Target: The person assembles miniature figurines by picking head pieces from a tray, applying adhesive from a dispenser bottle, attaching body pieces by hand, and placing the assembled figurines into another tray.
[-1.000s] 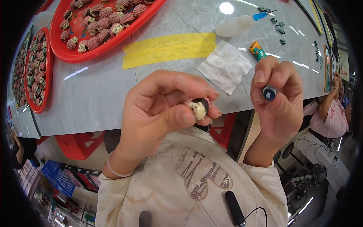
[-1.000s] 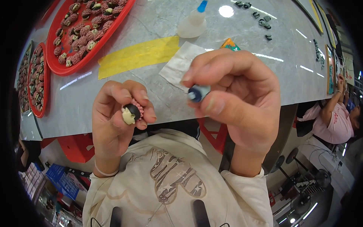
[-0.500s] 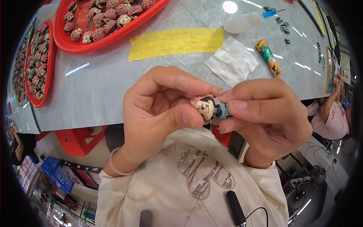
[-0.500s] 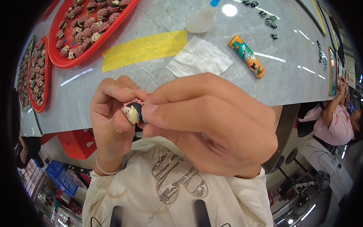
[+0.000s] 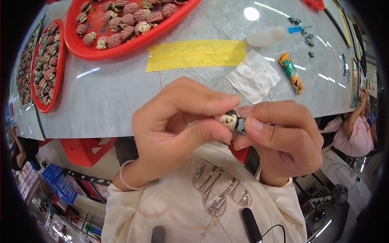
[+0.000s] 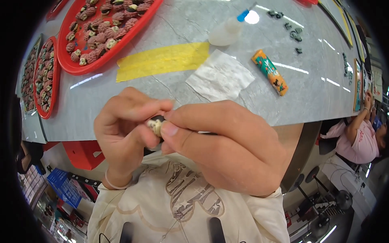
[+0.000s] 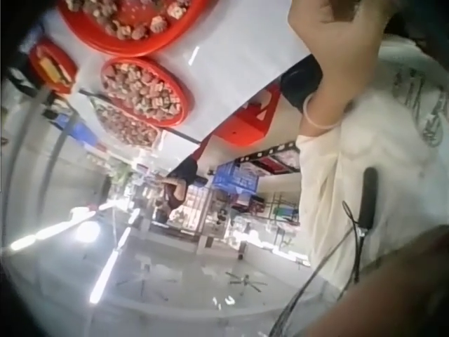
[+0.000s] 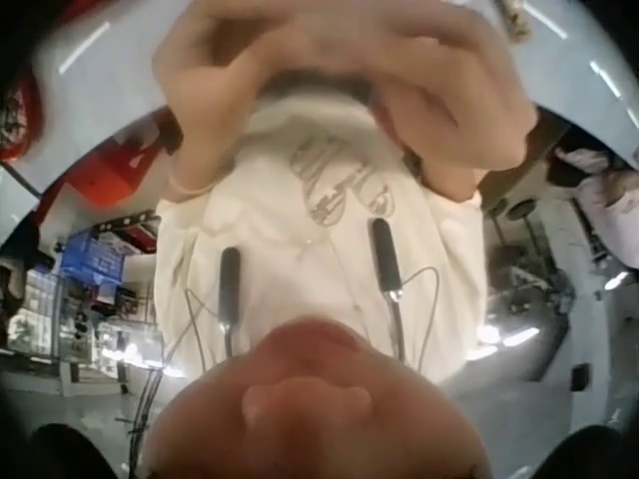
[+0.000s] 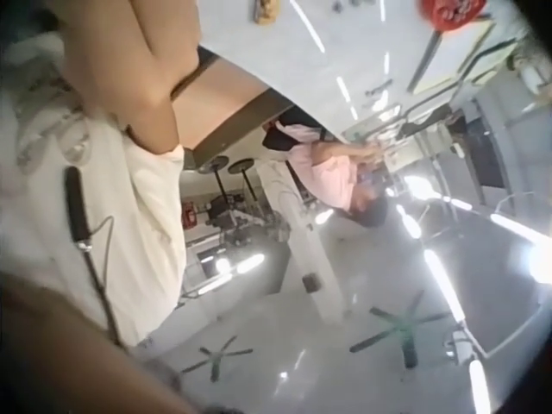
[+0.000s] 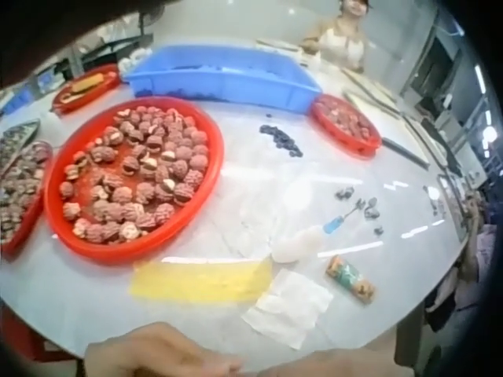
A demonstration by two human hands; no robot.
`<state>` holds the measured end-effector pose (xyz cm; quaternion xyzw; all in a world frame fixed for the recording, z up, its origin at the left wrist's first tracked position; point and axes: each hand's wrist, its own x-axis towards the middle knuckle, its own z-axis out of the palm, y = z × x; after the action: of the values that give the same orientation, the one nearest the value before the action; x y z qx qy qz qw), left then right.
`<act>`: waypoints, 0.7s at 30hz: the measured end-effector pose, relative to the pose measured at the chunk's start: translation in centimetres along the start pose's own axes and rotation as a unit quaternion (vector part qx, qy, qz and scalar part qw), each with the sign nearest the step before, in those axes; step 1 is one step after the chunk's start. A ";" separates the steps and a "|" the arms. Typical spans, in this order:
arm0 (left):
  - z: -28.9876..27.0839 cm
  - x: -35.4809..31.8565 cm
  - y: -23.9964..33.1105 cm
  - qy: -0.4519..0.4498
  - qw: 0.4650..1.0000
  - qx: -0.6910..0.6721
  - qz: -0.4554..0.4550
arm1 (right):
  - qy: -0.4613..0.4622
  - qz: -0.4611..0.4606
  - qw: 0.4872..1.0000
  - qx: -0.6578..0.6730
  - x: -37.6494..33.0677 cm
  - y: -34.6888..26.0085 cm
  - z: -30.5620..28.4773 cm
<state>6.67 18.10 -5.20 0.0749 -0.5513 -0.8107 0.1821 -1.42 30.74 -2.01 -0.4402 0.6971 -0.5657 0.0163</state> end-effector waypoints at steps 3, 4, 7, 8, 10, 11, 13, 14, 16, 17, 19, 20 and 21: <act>0.3 -0.7 1.5 0.019 0.989 -0.108 -0.095 | -0.056 -0.085 0.995 -0.024 0.3 -0.4 0.5; -0.1 -0.3 1.5 -0.012 0.971 -0.193 -0.139 | -0.044 -0.062 0.995 -0.062 0.1 -0.6 0.9; -0.7 0.1 1.2 0.024 0.986 -0.157 -0.046 | -0.055 -0.068 0.990 -0.110 0.2 -1.0 0.8; -1.7 0.5 1.9 0.028 0.997 -0.075 0.003 | -0.072 -0.076 0.983 -0.150 0.1 -0.9 0.2; -4.8 1.9 3.6 0.095 0.977 0.104 0.163 | -0.047 -0.076 0.983 -0.159 -0.4 -0.4 -0.6; -8.1 2.7 5.1 0.108 0.927 0.241 0.266 | -0.025 -0.064 0.981 -0.179 -0.6 -0.1 -1.0; -11.4 2.7 8.9 0.223 0.883 0.325 0.253 | 0.008 -0.042 0.986 -0.160 -0.9 0.7 -1.6; -13.0 2.5 10.6 0.244 0.812 0.496 0.189 | 0.038 -0.013 0.987 -0.155 -0.8 0.7 -1.9; -15.6 1.8 12.9 0.262 0.704 0.650 0.119 | 0.064 0.007 0.990 -0.127 -0.5 0.9 -1.4; -16.6 1.7 13.7 0.236 0.643 0.714 0.144 | 0.060 0.010 0.991 -0.122 -0.4 1.1 -1.4; -15.8 2.5 14.3 0.228 0.664 0.694 0.160 | 0.059 0.016 0.991 -0.123 -0.4 1.5 -1.3; -14.9 3.2 14.5 0.227 0.664 0.694 0.161 | 0.067 0.030 0.991 -0.109 -0.4 1.5 -1.5; -14.3 4.0 14.6 0.183 0.696 0.673 0.171 | 0.075 0.043 0.992 -0.096 -0.3 1.5 -1.7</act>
<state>10.71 -0.58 3.07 0.2293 -0.9088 -0.1480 0.3157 -3.00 32.26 -2.75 -0.3657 0.7657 -0.5264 -0.0536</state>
